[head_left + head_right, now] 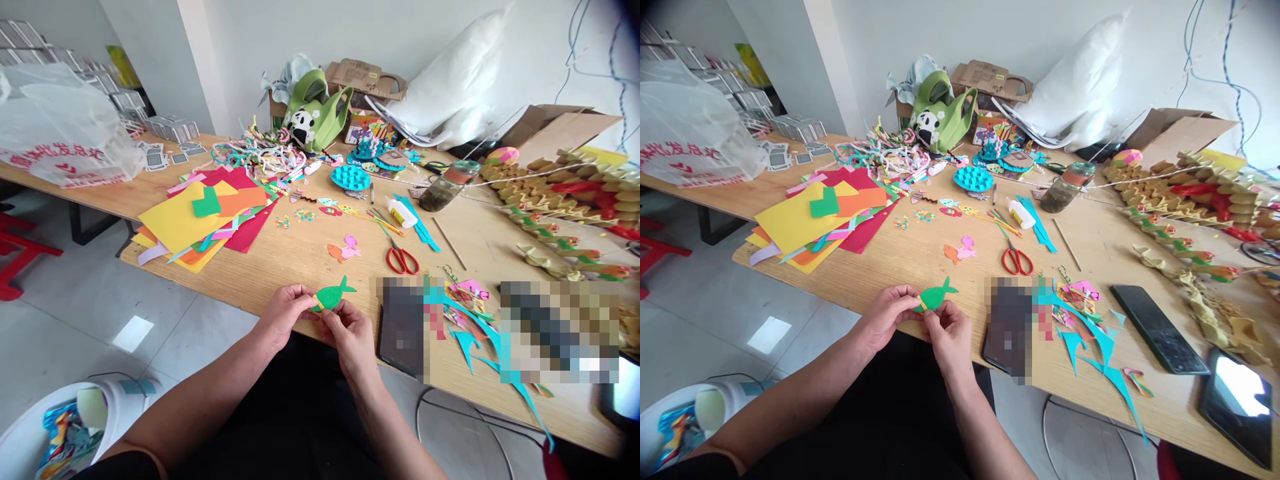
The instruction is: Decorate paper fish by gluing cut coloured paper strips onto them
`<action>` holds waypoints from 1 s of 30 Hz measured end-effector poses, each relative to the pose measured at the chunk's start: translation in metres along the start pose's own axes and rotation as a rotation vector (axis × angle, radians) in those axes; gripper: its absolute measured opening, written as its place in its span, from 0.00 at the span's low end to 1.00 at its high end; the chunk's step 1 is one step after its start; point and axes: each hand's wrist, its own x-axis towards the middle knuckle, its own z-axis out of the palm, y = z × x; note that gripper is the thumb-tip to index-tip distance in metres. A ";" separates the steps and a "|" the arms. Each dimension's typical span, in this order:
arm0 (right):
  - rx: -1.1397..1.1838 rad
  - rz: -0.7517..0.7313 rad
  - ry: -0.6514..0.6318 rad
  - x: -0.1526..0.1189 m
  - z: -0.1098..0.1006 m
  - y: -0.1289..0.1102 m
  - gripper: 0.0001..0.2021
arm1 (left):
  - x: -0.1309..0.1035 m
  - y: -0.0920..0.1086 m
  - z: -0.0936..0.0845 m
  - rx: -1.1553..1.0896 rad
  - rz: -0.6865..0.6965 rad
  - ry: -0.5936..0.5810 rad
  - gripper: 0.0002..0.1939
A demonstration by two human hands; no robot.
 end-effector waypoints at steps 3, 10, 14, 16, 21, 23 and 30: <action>-0.004 -0.001 0.017 0.001 0.000 0.001 0.13 | 0.000 0.000 0.000 -0.017 -0.006 0.013 0.07; -0.004 0.003 0.008 -0.001 0.000 0.000 0.13 | -0.001 0.001 0.000 -0.025 0.000 0.027 0.06; 0.016 0.020 -0.027 -0.001 0.001 -0.002 0.13 | 0.000 0.002 -0.001 -0.039 -0.005 0.026 0.07; 0.006 0.027 -0.059 -0.002 0.000 -0.003 0.11 | 0.002 0.005 -0.003 -0.052 0.001 0.017 0.08; -0.193 -0.116 0.009 -0.015 -0.014 -0.009 0.19 | 0.013 0.019 -0.015 -0.032 0.073 0.055 0.09; -0.310 -0.202 0.069 -0.022 -0.023 -0.014 0.18 | 0.021 0.027 -0.021 0.025 0.073 0.051 0.09; -0.441 -0.284 0.252 -0.030 -0.062 -0.032 0.14 | 0.051 0.042 -0.022 0.536 0.023 -0.090 0.06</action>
